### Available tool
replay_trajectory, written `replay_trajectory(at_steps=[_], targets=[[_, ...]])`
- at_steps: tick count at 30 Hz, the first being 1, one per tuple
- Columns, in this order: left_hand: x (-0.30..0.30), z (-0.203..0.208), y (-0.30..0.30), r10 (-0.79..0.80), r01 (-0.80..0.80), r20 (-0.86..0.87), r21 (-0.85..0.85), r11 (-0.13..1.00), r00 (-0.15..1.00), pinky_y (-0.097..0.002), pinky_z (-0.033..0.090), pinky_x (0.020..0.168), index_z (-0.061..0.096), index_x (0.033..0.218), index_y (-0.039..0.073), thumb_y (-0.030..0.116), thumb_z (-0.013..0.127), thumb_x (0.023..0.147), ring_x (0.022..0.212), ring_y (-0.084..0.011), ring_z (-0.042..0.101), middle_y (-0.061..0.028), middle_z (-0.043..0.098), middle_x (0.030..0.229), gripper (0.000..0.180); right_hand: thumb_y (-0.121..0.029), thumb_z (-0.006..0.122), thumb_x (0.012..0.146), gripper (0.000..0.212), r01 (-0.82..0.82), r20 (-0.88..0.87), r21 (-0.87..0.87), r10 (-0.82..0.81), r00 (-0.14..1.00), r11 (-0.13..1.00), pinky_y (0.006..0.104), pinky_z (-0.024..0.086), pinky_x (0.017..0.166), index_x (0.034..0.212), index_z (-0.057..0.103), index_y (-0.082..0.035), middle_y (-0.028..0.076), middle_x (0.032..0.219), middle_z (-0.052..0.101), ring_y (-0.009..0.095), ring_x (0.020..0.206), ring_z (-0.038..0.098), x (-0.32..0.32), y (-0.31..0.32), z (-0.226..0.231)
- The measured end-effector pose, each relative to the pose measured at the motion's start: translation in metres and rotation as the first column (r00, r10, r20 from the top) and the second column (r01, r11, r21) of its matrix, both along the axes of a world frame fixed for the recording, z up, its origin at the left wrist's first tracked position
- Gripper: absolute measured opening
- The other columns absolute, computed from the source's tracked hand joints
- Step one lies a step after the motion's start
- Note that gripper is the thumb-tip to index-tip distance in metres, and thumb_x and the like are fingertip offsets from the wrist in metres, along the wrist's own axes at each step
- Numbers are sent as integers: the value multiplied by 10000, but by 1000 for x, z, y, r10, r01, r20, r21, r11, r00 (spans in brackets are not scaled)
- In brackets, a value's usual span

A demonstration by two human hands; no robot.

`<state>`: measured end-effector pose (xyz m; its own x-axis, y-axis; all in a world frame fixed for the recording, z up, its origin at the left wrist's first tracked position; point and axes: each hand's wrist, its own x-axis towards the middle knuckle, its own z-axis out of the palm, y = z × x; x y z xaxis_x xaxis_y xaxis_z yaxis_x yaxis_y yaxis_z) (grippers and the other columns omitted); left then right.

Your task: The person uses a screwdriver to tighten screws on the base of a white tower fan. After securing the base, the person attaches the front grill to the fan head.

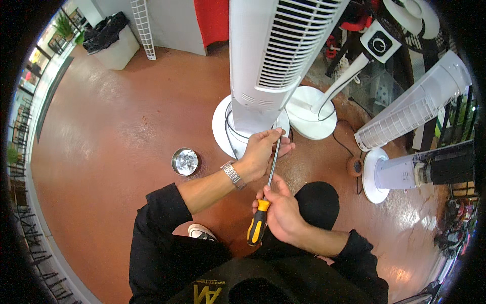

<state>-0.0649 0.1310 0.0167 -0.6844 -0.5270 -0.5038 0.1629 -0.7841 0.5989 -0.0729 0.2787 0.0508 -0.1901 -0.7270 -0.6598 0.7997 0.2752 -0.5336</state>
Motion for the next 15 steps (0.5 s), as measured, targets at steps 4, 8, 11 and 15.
replay_trajectory(at_steps=[4, 8, 11, 15], targets=[[-5, -7, -11, 46, -47, -31, -36, 998, 998, -225, 573, 724, 528, 1045, -49, 176, 536, 945, 846, -203, 661, -130, 586, 941, 246, -149, 393, 1002, 309, -91, 4, 23, 91, 996, 996, 336, 477, 687, 1306, 347, -122, 78, 889, 514, 189, 763, 562, -21, -18, 9], [-7, -15, -19, 30, -29, 11, -90, 996, 999, -210, 564, 712, 529, 1067, -50, 175, 525, 947, 873, -192, 659, -131, 594, 949, 255, -160, 377, 1005, 262, -172, -45, 87, 177, 983, 981, 342, 483, 657, 1261, 373, -105, 86, 898, 515, 195, 754, 579, -26, -35, 8], [-7, -19, -27, 33, -31, 17, -137, 990, 999, -211, 560, 710, 527, 1099, -49, 186, 539, 938, 896, -182, 642, -127, 583, 995, 285, -160, 356, 1008, 300, -245, -78, 131, 257, 963, 961, 347, 491, 660, 1305, 348, -115, 83, 896, 511, 200, 759, 582, -33, -46, 8], [-11, -20, -42, 34, -29, 42, -122, 992, 999, -200, 544, 674, 531, 1138, -27, 206, 547, 935, 901, -160, 638, -114, 591, 1028, 310, -165, 337, 1013, 351, -290, -111, 114, 302, 947, 950, 327, 498, 663, 1361, 313, -118, 74, 887, 502, 185, 779, 573, -43, -54, 12]])
